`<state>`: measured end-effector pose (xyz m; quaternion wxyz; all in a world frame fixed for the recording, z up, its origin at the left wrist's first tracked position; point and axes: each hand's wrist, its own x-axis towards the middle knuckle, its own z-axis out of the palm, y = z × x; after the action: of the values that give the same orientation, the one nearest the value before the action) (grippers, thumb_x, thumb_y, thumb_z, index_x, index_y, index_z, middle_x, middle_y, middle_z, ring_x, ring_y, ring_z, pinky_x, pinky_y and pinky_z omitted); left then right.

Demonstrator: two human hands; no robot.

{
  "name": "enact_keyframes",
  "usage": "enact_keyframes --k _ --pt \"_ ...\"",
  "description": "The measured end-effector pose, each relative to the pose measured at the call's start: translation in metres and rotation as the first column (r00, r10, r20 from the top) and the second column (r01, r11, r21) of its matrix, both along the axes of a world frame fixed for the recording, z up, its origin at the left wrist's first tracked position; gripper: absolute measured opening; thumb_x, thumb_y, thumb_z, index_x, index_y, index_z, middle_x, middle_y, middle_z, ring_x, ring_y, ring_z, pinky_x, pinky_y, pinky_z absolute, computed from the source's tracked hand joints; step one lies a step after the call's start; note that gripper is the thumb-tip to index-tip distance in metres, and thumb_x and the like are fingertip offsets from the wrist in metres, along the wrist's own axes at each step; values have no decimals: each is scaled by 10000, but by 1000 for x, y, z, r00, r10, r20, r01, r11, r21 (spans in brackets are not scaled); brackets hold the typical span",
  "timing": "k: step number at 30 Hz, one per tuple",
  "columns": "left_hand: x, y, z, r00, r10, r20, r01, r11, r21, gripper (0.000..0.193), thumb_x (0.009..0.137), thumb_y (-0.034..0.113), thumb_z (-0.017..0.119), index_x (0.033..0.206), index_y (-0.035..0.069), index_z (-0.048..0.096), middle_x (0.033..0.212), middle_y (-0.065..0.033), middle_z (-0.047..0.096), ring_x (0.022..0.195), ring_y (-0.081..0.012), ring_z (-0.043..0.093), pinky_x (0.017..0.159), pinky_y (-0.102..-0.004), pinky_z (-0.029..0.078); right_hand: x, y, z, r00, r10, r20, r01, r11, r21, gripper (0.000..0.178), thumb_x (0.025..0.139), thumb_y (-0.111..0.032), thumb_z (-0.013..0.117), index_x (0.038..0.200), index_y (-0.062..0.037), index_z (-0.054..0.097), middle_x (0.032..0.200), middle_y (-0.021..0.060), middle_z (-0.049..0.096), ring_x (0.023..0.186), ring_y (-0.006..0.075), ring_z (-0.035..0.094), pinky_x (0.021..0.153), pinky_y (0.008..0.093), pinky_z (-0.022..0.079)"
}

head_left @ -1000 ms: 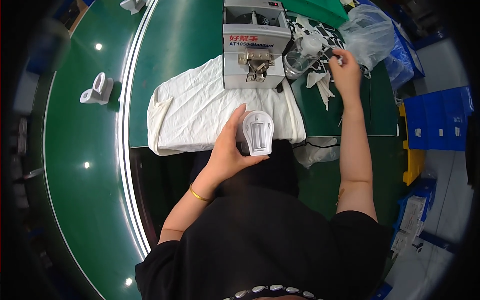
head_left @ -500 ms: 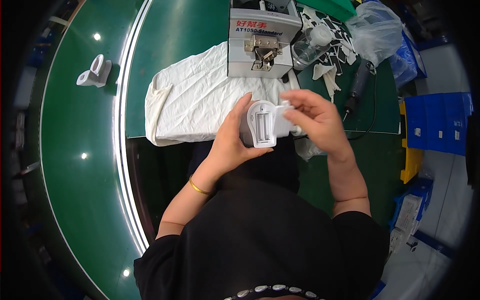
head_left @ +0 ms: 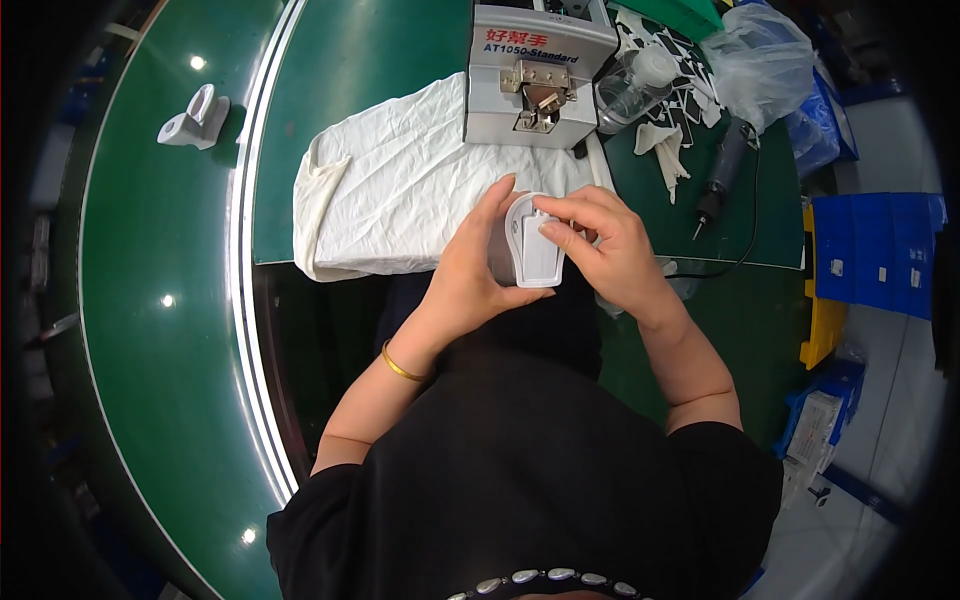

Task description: Assemble small electronic components by driving screws into white plastic housings using an electric screwdriver.

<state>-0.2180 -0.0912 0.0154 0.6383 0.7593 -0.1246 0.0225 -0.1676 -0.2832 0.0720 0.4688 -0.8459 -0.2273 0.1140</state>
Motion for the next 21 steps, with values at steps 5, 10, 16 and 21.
enact_keyframes --k 5,10,16,21 --pt "0 0 -1 1000 7 0 -7 1000 12 1148 575 137 933 1505 23 269 1383 -195 521 1283 -340 522 1065 -415 424 -8 5 -10 992 -65 105 70 997 -44 404 868 -115 726 1261 -64 646 1036 63 607 945 170 548 800 288 460" --pt "-1 -1 -3 1000 -7 -7 7 1000 -21 1151 573 139 932 1507 27 268 1385 -184 528 1277 -339 523 1062 -419 424 -10 -2 -26 970 -168 -176 186 978 91 579 850 -152 753 1384 -90 537 1135 89 576 1004 187 567 871 305 468" --pt "-3 -3 -3 999 18 43 -19 1000 25 1145 564 126 930 1504 35 283 1389 -156 533 1279 -349 505 1057 -427 420 -16 -7 -23 980 -147 134 140 989 56 555 790 -138 796 1304 -89 590 1162 83 555 1101 192 547 911 333 462" --pt "-10 -4 7 988 10 154 -30 991 132 1098 549 80 914 1478 34 332 1414 -153 500 1281 -380 487 1043 -444 441 -19 -10 -9 985 -62 162 63 998 -4 484 722 -99 832 1169 -84 648 1155 55 520 1041 155 507 852 283 426"
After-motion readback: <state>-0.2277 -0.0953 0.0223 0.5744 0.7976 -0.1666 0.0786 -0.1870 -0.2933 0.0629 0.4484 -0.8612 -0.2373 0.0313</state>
